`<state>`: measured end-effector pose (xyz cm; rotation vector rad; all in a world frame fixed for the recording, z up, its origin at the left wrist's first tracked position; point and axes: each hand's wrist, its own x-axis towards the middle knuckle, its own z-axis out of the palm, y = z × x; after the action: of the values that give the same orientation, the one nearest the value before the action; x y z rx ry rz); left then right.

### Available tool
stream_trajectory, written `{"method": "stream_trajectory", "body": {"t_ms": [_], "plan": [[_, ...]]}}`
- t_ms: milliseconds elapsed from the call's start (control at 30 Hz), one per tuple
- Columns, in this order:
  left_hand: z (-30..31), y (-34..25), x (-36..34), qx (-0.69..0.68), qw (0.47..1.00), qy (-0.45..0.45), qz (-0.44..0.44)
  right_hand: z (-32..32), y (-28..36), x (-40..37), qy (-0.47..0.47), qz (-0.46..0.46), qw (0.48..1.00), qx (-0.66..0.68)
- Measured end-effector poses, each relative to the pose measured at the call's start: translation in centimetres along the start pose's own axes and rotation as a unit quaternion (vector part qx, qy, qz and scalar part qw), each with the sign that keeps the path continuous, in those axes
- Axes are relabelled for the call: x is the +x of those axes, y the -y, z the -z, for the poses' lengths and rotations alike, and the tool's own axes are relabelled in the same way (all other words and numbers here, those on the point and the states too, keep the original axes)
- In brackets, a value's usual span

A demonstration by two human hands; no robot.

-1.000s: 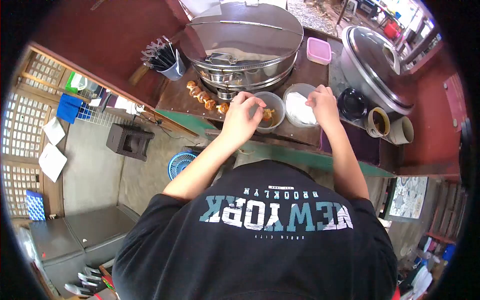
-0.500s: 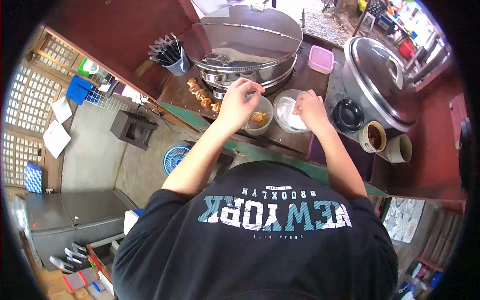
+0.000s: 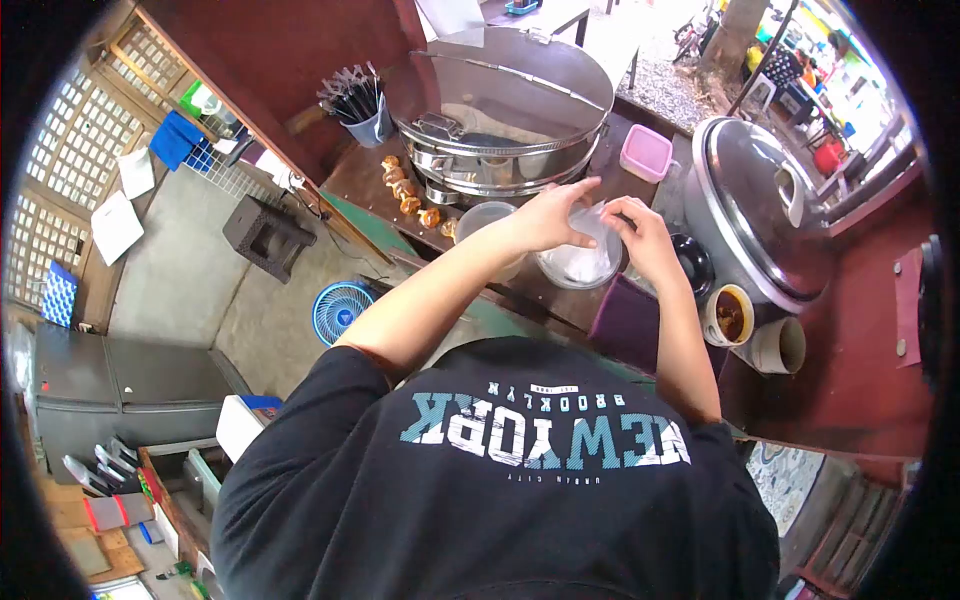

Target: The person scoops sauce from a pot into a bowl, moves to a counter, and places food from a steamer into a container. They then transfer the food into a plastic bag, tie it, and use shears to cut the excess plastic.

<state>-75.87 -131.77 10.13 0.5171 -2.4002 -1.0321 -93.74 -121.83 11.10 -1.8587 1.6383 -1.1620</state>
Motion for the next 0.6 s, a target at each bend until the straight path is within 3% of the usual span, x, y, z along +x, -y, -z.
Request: {"method": "stream_trajectory", "body": {"t_ms": [100,133,233,300,367,400,500,600], "plan": [[1.6,0.3,1.4,-0.002,0.97,0.171,0.171,0.5,-1.1,-0.5,-0.004,-0.024,0.995,0.097],[2.0,0.7,1.6,-0.058,0.959,0.198,0.194,0.7,-1.4,-0.6,-0.001,-0.038,0.989,0.145],[0.5,0.6,0.7,-0.16,0.987,-0.002,-0.001,1.0,-1.4,-0.9,-0.011,-0.042,0.975,0.217],[0.0,-1.3,0.4,-0.177,0.984,0.01,0.0,0.9,-0.7,-1.1,-0.001,-0.052,0.973,0.225],[0.1,-2.2,0.3,-0.137,0.98,0.122,0.073,1.0,0.8,-1.2,0.032,-0.079,0.973,0.215],[0.7,-3.3,0.0,-0.114,0.98,0.128,0.102,0.5,1.0,-1.1,0.011,-0.021,0.978,0.209],[2.7,-3.1,-1.9,-0.151,0.982,0.025,0.115,2.0,1.9,-1.6,0.129,-0.086,0.974,0.167],[6.7,-5.5,-5.2,-0.229,0.954,-0.073,0.177,4.0,3.8,-2.4,0.155,-0.144,0.957,0.196]]}}
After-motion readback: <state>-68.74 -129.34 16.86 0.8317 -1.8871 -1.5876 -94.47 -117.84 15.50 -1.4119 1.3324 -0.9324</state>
